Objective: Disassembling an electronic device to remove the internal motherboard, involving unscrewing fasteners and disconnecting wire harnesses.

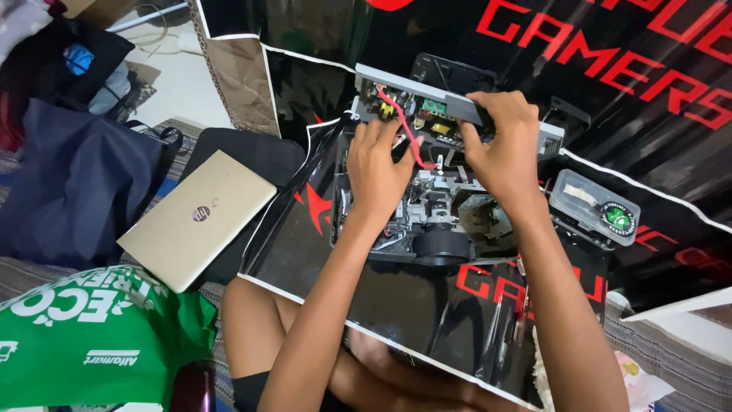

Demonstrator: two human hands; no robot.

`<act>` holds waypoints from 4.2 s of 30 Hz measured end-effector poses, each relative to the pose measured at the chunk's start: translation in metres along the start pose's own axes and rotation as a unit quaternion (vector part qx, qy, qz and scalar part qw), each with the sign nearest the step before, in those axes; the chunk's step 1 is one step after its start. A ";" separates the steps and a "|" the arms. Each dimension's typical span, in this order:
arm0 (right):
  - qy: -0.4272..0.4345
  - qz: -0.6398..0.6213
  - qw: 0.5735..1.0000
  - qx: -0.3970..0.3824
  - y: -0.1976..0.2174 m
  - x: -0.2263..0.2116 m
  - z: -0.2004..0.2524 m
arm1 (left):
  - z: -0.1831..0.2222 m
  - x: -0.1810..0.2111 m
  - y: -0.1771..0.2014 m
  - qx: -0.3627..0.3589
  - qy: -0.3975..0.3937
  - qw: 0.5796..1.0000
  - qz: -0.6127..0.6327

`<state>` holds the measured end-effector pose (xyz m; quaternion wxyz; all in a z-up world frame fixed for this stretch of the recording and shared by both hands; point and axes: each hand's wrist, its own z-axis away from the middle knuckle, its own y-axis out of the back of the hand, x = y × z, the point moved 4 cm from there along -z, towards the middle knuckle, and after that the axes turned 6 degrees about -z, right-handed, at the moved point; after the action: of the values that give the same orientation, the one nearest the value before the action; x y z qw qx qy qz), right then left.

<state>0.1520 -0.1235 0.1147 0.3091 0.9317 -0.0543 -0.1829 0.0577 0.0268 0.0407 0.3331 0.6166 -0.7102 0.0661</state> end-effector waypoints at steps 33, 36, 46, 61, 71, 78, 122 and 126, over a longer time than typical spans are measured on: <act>-0.042 -0.028 0.998 0.038 -0.010 -0.012 0.019 | 0.002 0.024 -0.010 -0.065 -0.018 0.997 -0.048; -0.042 -0.006 0.998 0.037 -0.013 -0.010 0.021 | 0.006 0.020 -0.015 -0.074 -0.025 0.996 -0.053; -0.048 0.013 0.998 0.036 -0.020 -0.010 0.020 | 0.004 0.010 -0.014 -0.104 -0.050 0.992 -0.049; -0.065 0.008 0.997 0.036 -0.029 -0.004 0.024 | 0.015 -0.009 -0.008 -0.074 -0.063 0.995 -0.021; -0.057 0.009 0.998 0.013 -0.032 0.000 0.029 | 0.018 -0.008 -0.004 -0.118 -0.113 0.986 -0.021; -0.071 0.004 0.997 0.009 -0.030 0.002 0.023 | 0.019 -0.016 -0.011 -0.082 -0.072 0.994 0.009; -0.122 -0.028 0.992 -0.025 -0.017 0.043 0.021 | 0.017 -0.030 0.021 -0.191 0.192 0.938 0.216; -0.137 -0.049 0.989 -0.005 -0.001 0.054 0.013 | 0.012 -0.028 0.038 -0.211 0.209 0.916 0.270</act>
<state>0.1971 -0.1414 0.0880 0.2938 0.8980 -0.0492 -0.3239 0.0188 0.0533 0.0282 0.5656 0.2888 -0.7615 0.1294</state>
